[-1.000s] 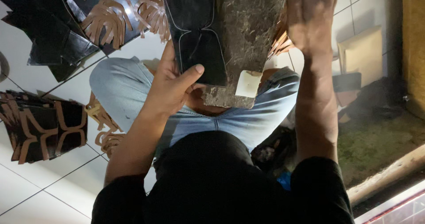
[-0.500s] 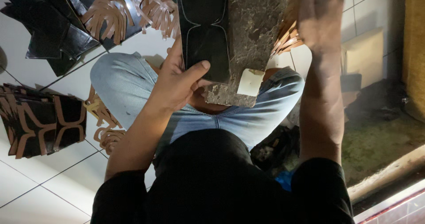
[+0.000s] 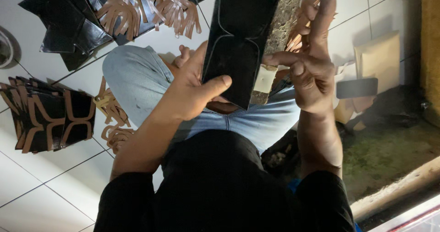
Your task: The person sits on the floor and repeatedly applies a substance to black leather pieces using a small tool, then places tan U-shaped leather pieces onto them. The person presses the pieces together and stacks the assembled units on the floor.
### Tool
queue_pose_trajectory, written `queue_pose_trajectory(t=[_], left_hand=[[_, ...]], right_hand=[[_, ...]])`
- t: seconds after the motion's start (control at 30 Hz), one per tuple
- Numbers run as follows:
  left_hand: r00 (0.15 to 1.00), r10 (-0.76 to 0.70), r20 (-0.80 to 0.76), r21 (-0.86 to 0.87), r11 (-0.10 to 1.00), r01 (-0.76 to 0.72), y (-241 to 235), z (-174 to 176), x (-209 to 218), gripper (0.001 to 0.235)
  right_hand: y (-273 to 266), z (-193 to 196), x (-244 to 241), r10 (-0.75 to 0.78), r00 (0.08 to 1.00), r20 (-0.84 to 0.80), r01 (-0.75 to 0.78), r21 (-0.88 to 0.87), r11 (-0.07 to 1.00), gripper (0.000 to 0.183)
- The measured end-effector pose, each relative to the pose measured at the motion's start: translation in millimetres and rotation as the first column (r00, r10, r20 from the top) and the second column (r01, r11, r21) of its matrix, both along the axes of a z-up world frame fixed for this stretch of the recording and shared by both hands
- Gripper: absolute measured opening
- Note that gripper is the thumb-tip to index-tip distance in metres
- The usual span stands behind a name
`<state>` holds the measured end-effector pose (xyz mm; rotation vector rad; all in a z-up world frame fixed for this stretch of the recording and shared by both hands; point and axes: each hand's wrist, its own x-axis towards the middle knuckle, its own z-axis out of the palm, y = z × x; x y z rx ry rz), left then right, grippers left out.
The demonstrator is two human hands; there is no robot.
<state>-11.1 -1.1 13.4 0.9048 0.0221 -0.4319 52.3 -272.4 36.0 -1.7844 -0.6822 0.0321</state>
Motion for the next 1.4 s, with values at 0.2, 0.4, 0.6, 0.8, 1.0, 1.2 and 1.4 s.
queue_pose_trajectory(t=[0.2, 0.4, 0.6, 0.8, 1.0, 1.2, 1.4], left_hand=[[0.967, 0.005, 0.253, 0.035, 0.999, -0.014, -3.2, 9.5, -6.7, 0.062], [0.994, -0.036, 0.101, 0.034, 0.999, 0.032, -4.2, 16.6, -10.9, 0.062], [0.973, -0.017, 0.23, 0.115, 0.993, -0.009, -6.4, 16.8, -12.4, 0.066], [0.98, 0.008, 0.2, 0.014, 1.0, -0.011, -8.6, 14.7, -14.3, 0.065], [1.0, -0.002, 0.018, -0.164, 0.986, 0.005, -12.5, 17.4, -14.2, 0.061], [0.999, -0.013, 0.034, -0.128, 0.992, 0.018, -14.8, 18.5, -12.9, 0.065], [0.987, -0.084, 0.136, 0.21, 0.976, 0.054, -14.4, 24.7, -17.5, 0.074]], right_hand=[[12.1, 11.3, -7.4, -0.021, 1.0, 0.008, 0.022, -0.054, 0.998, 0.049], [8.5, 14.5, -22.2, -0.046, 0.997, 0.06, 0.053, -0.127, 0.991, 0.046], [5.4, 11.0, -36.1, -0.039, 0.982, 0.183, 0.072, -0.178, 0.981, 0.044], [-1.0, 6.8, -54.9, -0.033, 0.978, 0.205, 0.072, -0.187, 0.98, 0.044], [-6.6, 1.1, -75.9, 0.001, 0.931, 0.365, 0.107, -0.275, 0.955, 0.046], [-7.9, 3.7, -86.5, 0.031, 0.896, 0.442, 0.082, -0.234, 0.969, 0.045], [-19.8, -3.7, -72.7, -0.076, 0.893, 0.443, 0.23, -0.306, 0.924, 0.047]])
